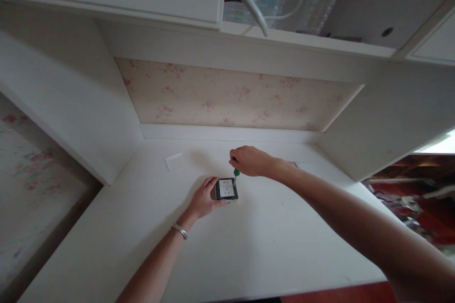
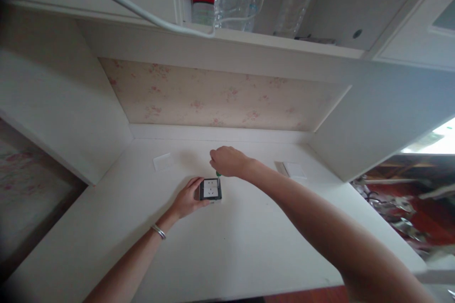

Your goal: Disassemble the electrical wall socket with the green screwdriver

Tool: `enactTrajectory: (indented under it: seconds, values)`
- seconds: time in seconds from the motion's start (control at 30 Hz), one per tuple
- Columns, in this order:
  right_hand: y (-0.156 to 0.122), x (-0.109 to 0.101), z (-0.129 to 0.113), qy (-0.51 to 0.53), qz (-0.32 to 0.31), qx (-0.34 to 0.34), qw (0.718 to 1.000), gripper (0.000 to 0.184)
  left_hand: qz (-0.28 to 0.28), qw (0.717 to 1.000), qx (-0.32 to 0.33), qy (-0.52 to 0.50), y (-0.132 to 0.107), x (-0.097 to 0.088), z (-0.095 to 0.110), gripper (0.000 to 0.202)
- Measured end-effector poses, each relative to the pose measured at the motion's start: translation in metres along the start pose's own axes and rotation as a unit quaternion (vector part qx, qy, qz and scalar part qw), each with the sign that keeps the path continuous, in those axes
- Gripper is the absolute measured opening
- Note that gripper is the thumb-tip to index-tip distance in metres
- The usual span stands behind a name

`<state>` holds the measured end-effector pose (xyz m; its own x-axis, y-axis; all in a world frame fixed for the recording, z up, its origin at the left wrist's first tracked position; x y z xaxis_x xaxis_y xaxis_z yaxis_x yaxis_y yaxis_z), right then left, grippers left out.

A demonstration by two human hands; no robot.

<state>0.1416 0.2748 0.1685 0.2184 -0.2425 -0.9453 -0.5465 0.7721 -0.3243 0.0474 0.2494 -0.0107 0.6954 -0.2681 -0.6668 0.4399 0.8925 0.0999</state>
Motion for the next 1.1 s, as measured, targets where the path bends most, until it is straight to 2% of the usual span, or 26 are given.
enactTrajectory:
  seconds: [0.03,0.1,0.17,0.27,0.37,0.43,0.57,0.67,0.73,0.9,1.0,1.1]
  values:
    - [0.0,0.0,-0.003,0.003,-0.001,-0.021,1.0,0.026,-0.001,1.0,-0.001,-0.001,0.0,0.0,0.0,0.078]
    - [0.0,0.002,-0.005,0.015,-0.008,-0.043,0.999,0.034,-0.002,1.0,-0.004,-0.005,0.0,0.0,0.001,0.077]
    - [0.0,0.004,0.003,0.013,-0.012,-0.008,1.0,0.04,-0.004,1.0,-0.007,-0.008,-0.001,0.0,0.001,0.077]
    - [-0.001,0.003,0.013,-0.012,-0.004,0.05,0.999,0.035,-0.004,1.0,-0.011,-0.013,-0.001,0.0,0.001,0.078]
    - [0.0,0.003,0.001,-0.007,-0.017,-0.004,1.0,0.028,0.002,1.0,-0.007,-0.016,-0.002,-0.001,0.002,0.078]
    - [-0.001,0.003,-0.004,0.003,-0.027,-0.027,0.999,0.034,0.003,1.0,-0.005,-0.017,-0.002,-0.001,0.003,0.077]
    - [-0.001,0.001,0.0,-0.013,-0.019,0.006,1.0,0.03,0.006,1.0,-0.003,-0.014,-0.002,-0.003,0.004,0.077]
    - [-0.003,-0.002,-0.007,-0.009,-0.002,-0.028,1.0,0.027,0.007,1.0,-0.003,-0.013,-0.002,-0.003,0.004,0.076]
    - [-0.003,0.0,-0.01,0.001,-0.011,-0.05,0.999,0.034,0.006,1.0,-0.001,-0.013,-0.002,-0.002,0.004,0.076]
    - [-0.001,0.0,-0.003,-0.012,-0.011,-0.006,1.0,0.032,0.008,1.0,0.001,-0.012,-0.002,-0.002,0.003,0.077]
    - [-0.002,0.0,-0.008,-0.019,-0.012,-0.035,0.999,0.027,0.005,1.0,0.002,-0.017,-0.001,-0.002,0.003,0.077]
    - [-0.003,0.001,-0.007,-0.012,-0.019,-0.035,0.999,0.032,0.007,1.0,0.004,-0.023,-0.002,-0.002,0.004,0.076]
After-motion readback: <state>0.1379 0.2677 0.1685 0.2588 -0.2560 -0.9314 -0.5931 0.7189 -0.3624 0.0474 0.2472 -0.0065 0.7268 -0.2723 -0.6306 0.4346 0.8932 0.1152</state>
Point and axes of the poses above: each hand's wrist, its own y-axis towards the middle knuckle, its own x-axis out of the palm, z = x × y, the point moved 10 cm from there along y, towards the middle knuckle, and after that the axes turned 11 degrees about -z, right-handed, at the moved point
